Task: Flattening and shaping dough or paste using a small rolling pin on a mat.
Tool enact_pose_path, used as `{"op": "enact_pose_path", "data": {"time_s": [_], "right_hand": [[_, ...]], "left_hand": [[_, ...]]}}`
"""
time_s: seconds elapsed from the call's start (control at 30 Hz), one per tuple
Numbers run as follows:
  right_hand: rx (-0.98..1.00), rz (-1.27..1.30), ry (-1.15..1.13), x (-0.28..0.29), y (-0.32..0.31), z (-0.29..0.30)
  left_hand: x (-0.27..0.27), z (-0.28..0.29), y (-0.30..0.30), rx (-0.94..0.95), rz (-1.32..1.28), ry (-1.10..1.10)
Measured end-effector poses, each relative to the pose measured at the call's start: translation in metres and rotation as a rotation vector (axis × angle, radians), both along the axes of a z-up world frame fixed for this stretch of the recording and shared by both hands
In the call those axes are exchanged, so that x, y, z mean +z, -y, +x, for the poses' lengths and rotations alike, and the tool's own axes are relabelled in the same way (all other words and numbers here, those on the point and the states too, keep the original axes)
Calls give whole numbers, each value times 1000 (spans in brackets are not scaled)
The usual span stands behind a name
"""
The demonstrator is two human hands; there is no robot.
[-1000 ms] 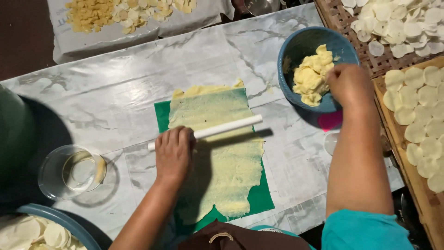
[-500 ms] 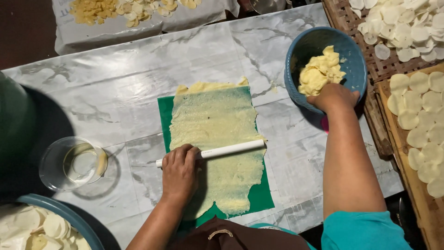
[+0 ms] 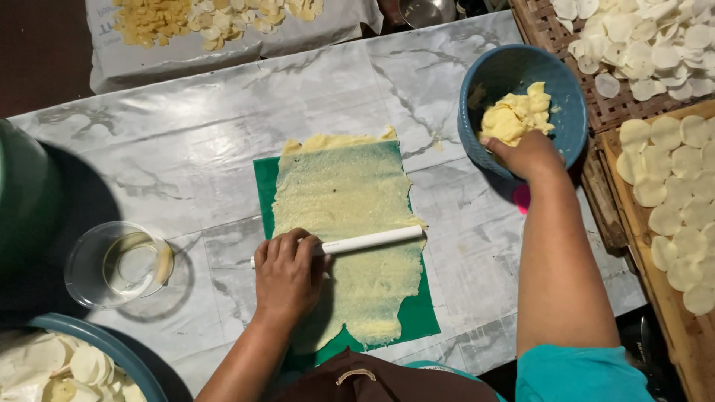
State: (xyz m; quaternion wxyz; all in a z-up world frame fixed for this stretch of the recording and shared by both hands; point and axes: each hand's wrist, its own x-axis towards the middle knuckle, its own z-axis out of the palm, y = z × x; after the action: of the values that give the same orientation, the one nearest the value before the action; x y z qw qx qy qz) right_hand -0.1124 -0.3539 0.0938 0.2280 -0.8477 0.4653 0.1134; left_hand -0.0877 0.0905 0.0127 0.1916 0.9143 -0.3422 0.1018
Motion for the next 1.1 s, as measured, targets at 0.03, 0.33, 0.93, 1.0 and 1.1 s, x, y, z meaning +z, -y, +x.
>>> {"op": "enact_pose_path", "data": {"time_s": [0.03,0.33,0.93,1.0,1.1], "right_hand": [[-2,1,1,1,-5,2],[82,116,176,22,-21,1],[355,476,507,27,-105,-38],[404,543,565,28,-166,-11],[446,614,621,33,-244,21]], "left_hand": [[2,2,5,-2,1,1],[33,19,148,-20,-80,12],[35,4,75,44,-195,0],[35,3,27,60,-212,7],[39,1,-20,73,-226,11]]}}
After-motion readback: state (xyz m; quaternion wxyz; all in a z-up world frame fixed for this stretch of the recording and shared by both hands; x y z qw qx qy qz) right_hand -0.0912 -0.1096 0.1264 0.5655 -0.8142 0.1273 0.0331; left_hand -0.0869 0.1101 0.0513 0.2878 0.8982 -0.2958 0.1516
